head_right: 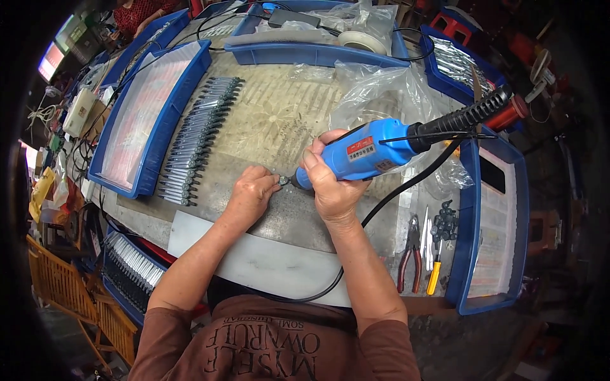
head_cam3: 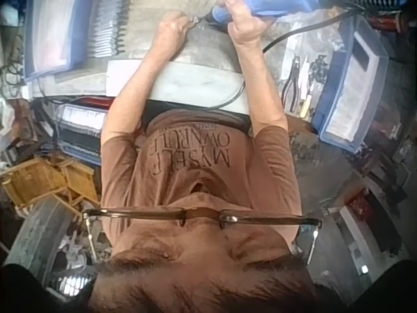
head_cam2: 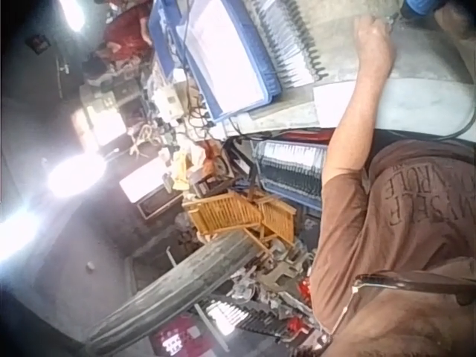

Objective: The person assembles metal compass parts by fitting small components together by hand and driving screws into them with an electric screwdriver, then places the assembled compasses into a tray.

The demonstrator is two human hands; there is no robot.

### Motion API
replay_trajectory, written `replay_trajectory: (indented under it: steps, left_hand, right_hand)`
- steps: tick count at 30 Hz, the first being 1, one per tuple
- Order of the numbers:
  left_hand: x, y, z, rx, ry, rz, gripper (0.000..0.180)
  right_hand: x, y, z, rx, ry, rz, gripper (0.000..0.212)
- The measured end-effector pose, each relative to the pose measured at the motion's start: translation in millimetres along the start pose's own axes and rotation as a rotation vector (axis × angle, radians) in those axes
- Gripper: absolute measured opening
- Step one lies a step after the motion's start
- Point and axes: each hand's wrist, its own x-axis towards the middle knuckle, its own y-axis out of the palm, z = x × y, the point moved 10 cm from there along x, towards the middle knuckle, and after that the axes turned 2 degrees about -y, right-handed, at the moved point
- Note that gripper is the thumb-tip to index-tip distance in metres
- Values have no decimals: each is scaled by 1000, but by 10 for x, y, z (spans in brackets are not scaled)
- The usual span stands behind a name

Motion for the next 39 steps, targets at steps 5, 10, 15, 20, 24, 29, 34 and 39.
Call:
replay_trajectory:
  steps: [5, 10, 15, 20, 24, 29, 34, 39]
  left_hand:
    - [-9, -23, 10, -16, -32, -20, 14]
    - [-11, -16, 24, -11, -49, -19, 15]
    - [-18, -22, 42, -30, -66, -25, 16]
    - [-36, -17, 72, -49, -76, -31, 17]
    - [-33, -13, 73, -51, -89, -27, 17]
    - [-37, -3, 89, -50, -85, -38, 17]
    - [-23, -16, 80, -65, -96, -47, 11]
    - [-18, 9, 82, -47, -94, -29, 10]
  right_hand:
    - [22, 114, -43, -29, -12, 21, 28]
    - [55, 204, -158, -62, 3, 51, 29]
    - [82, 189, -198, -118, -7, 33, 28]
    - [78, 200, -195, -129, -3, 11, 26]
    - [78, 216, -192, -141, -8, 19, 26]
    - [85, 303, -233, -207, -6, 68, 26]
    - [113, 353, -306, -327, -75, 33, 19]
    - [139, 545, -269, -547, -141, 116, 16]
